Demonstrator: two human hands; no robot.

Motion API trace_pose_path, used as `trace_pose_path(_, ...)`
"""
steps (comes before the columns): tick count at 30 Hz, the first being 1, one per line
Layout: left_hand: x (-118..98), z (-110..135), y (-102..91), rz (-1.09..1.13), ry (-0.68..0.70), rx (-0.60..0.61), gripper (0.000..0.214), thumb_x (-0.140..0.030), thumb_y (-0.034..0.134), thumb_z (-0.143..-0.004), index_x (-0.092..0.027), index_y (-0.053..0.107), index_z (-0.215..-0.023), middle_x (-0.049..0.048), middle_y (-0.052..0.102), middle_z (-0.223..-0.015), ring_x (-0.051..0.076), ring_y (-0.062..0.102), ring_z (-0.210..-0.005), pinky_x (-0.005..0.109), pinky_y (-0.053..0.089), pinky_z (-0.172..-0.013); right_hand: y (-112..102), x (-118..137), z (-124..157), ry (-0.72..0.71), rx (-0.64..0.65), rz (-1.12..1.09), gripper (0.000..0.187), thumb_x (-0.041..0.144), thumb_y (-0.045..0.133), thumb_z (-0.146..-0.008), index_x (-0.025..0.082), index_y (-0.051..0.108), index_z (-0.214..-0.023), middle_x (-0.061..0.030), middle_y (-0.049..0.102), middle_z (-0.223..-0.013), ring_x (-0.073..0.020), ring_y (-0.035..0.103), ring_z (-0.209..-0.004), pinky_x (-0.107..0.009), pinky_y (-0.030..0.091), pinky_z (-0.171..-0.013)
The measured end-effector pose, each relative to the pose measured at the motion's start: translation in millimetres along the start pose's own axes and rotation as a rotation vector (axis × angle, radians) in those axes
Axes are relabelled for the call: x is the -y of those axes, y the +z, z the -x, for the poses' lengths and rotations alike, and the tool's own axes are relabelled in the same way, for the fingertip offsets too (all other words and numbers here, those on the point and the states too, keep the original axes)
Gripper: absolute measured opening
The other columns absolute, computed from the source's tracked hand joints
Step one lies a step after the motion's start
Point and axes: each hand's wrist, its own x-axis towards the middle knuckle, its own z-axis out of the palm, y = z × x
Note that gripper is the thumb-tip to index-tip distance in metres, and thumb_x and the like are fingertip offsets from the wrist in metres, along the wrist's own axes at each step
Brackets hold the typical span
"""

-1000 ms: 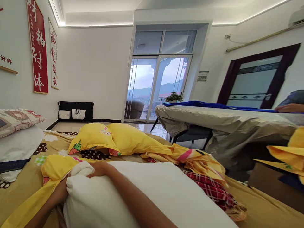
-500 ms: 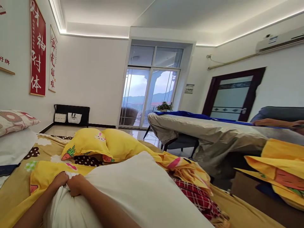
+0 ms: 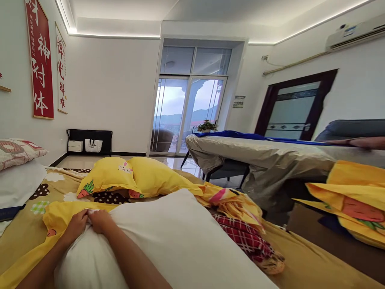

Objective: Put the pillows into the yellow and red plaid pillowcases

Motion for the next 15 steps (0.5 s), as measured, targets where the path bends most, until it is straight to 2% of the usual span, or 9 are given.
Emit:
trace_pose_path(2, 4.9, 13.9, -2.2, 0.08, -0.017, 0.032, 0.044, -0.031, 0.03, -0.088, -0.014, 0.059, -0.116, 0.01, 0.059, -0.128, 0.019, 0.051, -0.119, 0.029, 0.035, -0.102, -0.7, -5.6, 0.2, 0.067, -0.021, 0.008, 0.042, 0.014, 0.046, -0.081, 0.018, 0.055, -0.122, -0.0156, 0.067, -0.107, -0.027, 0.065, -0.094, -0.037, 0.05, -0.072)
trace_pose_path(5, 14.3, 35.1, -0.7, 0.159, -0.096, 0.066, 0.052, -0.035, 0.031, -0.087, -0.008, 0.054, -0.125, 0.0124, 0.049, -0.138, 0.02, 0.042, -0.13, 0.03, 0.026, -0.111, -9.0, -4.0, -0.3, 0.082, -0.02, 0.004, 0.039, 0.014, 0.047, -0.081, 0.017, 0.057, -0.118, -0.0166, 0.067, -0.104, -0.0286, 0.065, -0.093, -0.038, 0.05, -0.072)
trace_pose_path(8, 23.0, 52.2, 2.1, 0.133, -0.098, 0.039, 0.056, -0.028, 0.036, -0.083, -0.009, 0.044, -0.135, 0.0098, 0.04, -0.146, 0.018, 0.033, -0.136, 0.03, 0.019, -0.114, -33.3, 4.3, 4.8, 0.038, -0.039, -0.005, 0.033, 0.017, 0.052, -0.08, 0.017, 0.062, -0.111, -0.0171, 0.066, -0.105, -0.0296, 0.062, -0.098, -0.041, 0.047, -0.08)
trace_pose_path(11, 26.4, 61.0, 2.6, 0.111, -0.066, 0.03, 0.056, -0.029, 0.037, -0.085, -0.013, 0.04, -0.139, 0.0077, 0.034, -0.149, 0.017, 0.028, -0.138, 0.029, 0.017, -0.115, -53.8, 18.5, 33.5, 0.026, -0.112, -0.012, 0.036, 0.025, 0.054, -0.082, 0.014, 0.06, -0.116, -0.0212, 0.06, -0.115, -0.0326, 0.055, -0.11, -0.046, 0.041, -0.092)
trace_pose_path(13, 24.9, 62.6, 2.8, 0.124, -0.071, 0.033, 0.054, -0.032, 0.037, -0.087, -0.014, 0.042, -0.137, 0.0084, 0.036, -0.148, 0.017, 0.031, -0.137, 0.029, 0.018, -0.114, -43.4, 37.2, 69.6, 0.02, -0.224, -0.045, 0.051, 0.036, 0.053, -0.084, 0.014, 0.05, -0.13, -0.0224, 0.052, -0.129, -0.0355, 0.047, -0.121, -0.049, 0.036, -0.098)
trace_pose_path(15, 21.6, 62.8, 3.5, 0.165, -0.098, 0.039, 0.052, -0.032, 0.036, -0.088, -0.014, 0.044, -0.136, 0.0078, 0.038, -0.147, 0.016, 0.033, -0.136, 0.027, 0.018, -0.114, -7.4, 63.9, 111.5, -0.014, -0.347, -0.097, 0.064, 0.043, 0.049, -0.085, 0.02, 0.032, -0.143, -0.017, 0.039, -0.144, -0.0357, 0.035, -0.131, -0.052, 0.031, -0.103)
